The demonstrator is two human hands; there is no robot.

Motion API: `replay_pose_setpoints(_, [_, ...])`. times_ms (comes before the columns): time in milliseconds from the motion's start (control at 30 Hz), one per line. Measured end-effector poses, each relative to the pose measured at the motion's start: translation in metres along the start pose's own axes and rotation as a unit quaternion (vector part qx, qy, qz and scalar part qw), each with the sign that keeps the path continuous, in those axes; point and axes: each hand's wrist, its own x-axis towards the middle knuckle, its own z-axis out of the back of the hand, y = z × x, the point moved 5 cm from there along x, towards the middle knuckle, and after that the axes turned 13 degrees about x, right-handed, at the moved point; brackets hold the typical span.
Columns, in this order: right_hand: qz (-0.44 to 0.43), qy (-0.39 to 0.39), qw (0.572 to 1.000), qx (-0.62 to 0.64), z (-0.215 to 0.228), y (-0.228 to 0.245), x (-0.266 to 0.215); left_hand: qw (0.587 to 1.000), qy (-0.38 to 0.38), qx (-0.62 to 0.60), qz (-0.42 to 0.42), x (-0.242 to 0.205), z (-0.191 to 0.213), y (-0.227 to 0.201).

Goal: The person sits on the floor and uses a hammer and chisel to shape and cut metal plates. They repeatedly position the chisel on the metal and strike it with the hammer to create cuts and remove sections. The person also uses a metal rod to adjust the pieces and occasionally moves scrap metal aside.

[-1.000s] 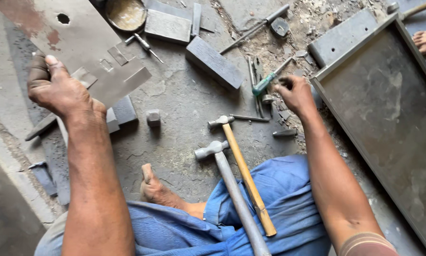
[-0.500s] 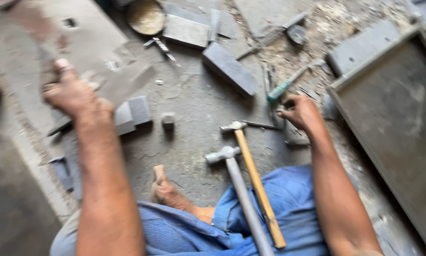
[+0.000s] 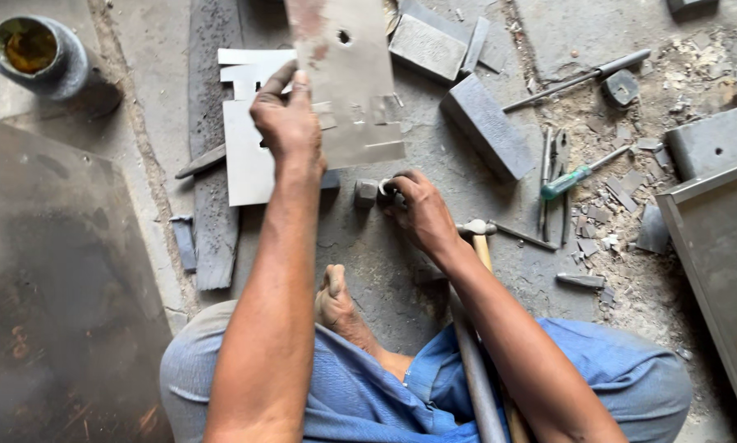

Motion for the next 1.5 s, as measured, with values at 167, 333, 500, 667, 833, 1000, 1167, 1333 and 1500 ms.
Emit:
replay_pose_setpoints(167, [-0.17,-0.1,0.96,0.2,0.025,-0.031,-0.012,0.999,0.024,0.038,0.0,-0.009,-0.015,0.01])
replay_pose_setpoints(333, [-0.139,-0.055,0.986,0.074,0.017,-0.004,-0.011,0.999,-0.001,0.03,-0.041,-0.006,-0.012,0.01])
replay_pose_setpoints(500, [0.173,0.014,0.977,-0.126,-0.026,0.047,-0.003,0.998,-0.061,0.021,0.001,-0.002,0.006,-0.003])
replay_pose_setpoints(667, [0.034,0.161,0.969,-0.183,-0.028,0.028,-0.005,0.998,-0.064,0.019,-0.021,-0.005,0.009,-0.005])
replay_pose_setpoints(833, [-0.126,0.146,0.979,-0.066,0.031,-0.011,-0.017,0.998,0.04,0.041,-0.028,-0.007,-0.013,0.008])
replay_pose_setpoints(1000, [-0.244,-0.083,0.887,0.384,0.038,-0.036,-0.004,0.992,0.095,0.081,-0.031,-0.014,-0.029,0.022])
replay_pose_setpoints(1167, [-0.291,-0.085,0.853,0.426,0.003,-0.07,0.007,0.981,0.094,0.168,-0.007,-0.015,-0.033,0.049])
replay_pose_setpoints(1333, [-0.278,-0.12,0.887,0.349,-0.007,-0.089,0.008,0.927,0.08,0.328,-0.165,-0.015,-0.04,0.052])
replay_pose_setpoints(1500, [-0.217,-0.139,0.925,0.281,-0.009,-0.108,0.014,0.843,0.111,0.42,-0.318,-0.021,-0.058,0.064])
